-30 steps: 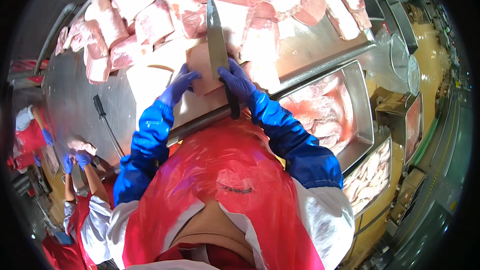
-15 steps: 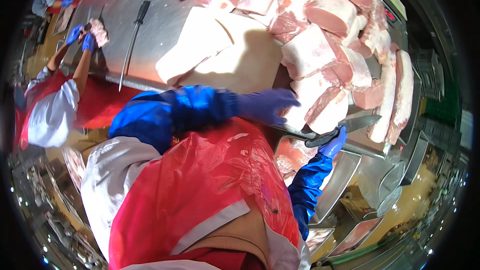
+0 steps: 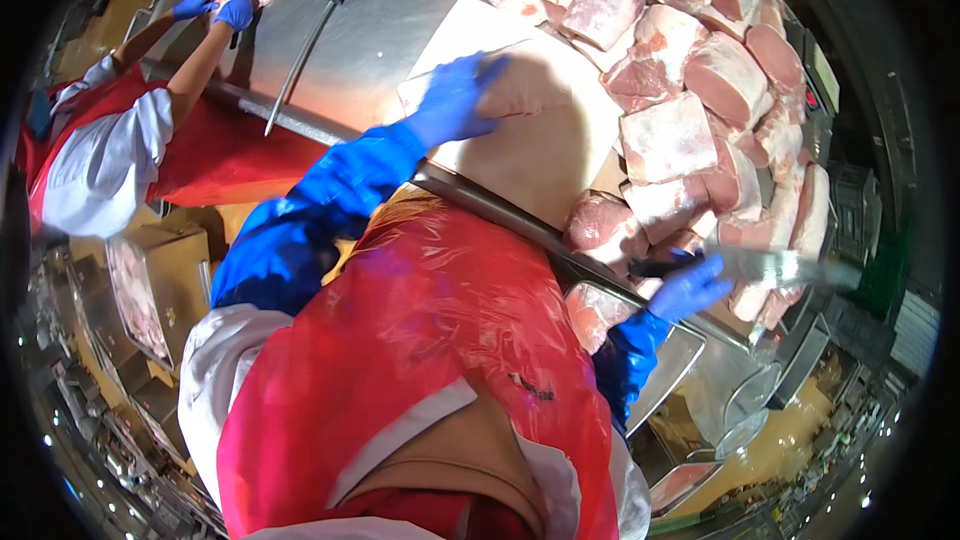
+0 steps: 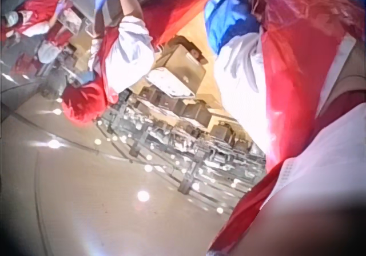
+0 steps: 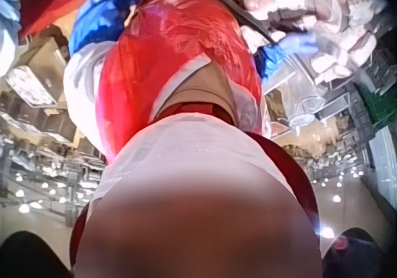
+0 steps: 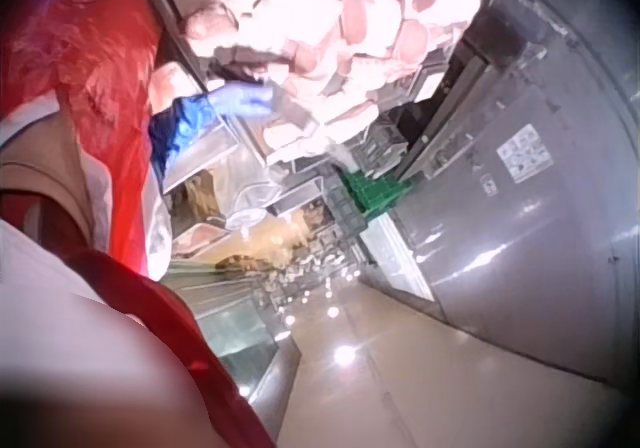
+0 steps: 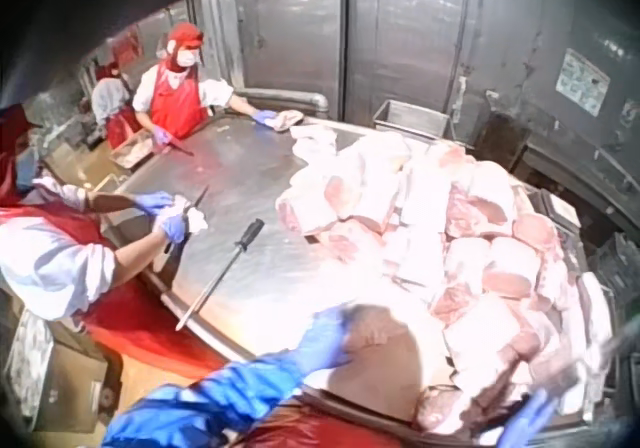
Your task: The person repeatedly picks up pieces of raw meat from a stainless steel table, places them on a white cutting board, and cuts them with a knife. The cut pieces are then moved to a metal tray. The task continues with multiple pieces of meat handled one at a time.
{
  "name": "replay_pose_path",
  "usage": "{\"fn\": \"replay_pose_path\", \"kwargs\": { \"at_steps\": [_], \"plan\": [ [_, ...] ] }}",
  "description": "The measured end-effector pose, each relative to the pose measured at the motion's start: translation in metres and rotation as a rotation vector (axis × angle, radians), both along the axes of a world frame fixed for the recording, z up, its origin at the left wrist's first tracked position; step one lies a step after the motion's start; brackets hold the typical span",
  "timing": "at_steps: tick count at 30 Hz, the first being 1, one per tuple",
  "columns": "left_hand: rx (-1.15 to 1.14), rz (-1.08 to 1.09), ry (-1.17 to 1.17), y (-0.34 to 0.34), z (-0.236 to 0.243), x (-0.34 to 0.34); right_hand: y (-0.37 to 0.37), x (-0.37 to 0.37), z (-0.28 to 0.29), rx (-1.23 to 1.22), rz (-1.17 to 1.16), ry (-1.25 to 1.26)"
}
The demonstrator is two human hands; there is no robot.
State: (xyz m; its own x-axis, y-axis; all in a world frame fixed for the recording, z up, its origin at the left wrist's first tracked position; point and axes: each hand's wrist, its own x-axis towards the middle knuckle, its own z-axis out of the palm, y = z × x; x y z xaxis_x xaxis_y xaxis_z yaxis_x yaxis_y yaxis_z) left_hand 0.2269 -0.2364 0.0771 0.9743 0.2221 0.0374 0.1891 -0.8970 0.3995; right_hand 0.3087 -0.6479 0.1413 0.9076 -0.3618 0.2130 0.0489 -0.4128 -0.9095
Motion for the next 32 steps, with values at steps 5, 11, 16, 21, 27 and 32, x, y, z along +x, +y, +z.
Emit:
{"fn": "replay_pose_path", "kwargs": {
  "at_steps": [5, 11, 16, 21, 27, 32],
  "plan": [
    [-0.05, 0.315, 0.527, 0.043, 0.044, -0.119, 0.166, -0.055, -0.005, -0.44, 0.758, 0.098],
    [-0.199, 0.149, 0.123, 0.053, 0.06, -0.096, 0.271, -0.049, -0.051, -0.564, 0.984, 0.038],
    [-0.162, 0.179, 0.253, 0.075, 0.048, -0.118, 0.27, -0.033, -0.044, -0.878, 1.005, 0.139],
    [-0.033, 0.223, 0.154, 0.089, 0.006, -0.146, 0.268, -0.031, -0.051, -0.875, 0.998, 0.125],
    [-0.04, 0.23, -0.015, 0.093, -0.003, -0.138, 0.269, -0.026, -0.035, -0.869, 1.037, 0.239],
    [-0.037, 0.178, 0.071, 0.095, -0.013, -0.138, 0.265, -0.024, -0.046, -0.745, 1.071, 0.223]
  ]
}}
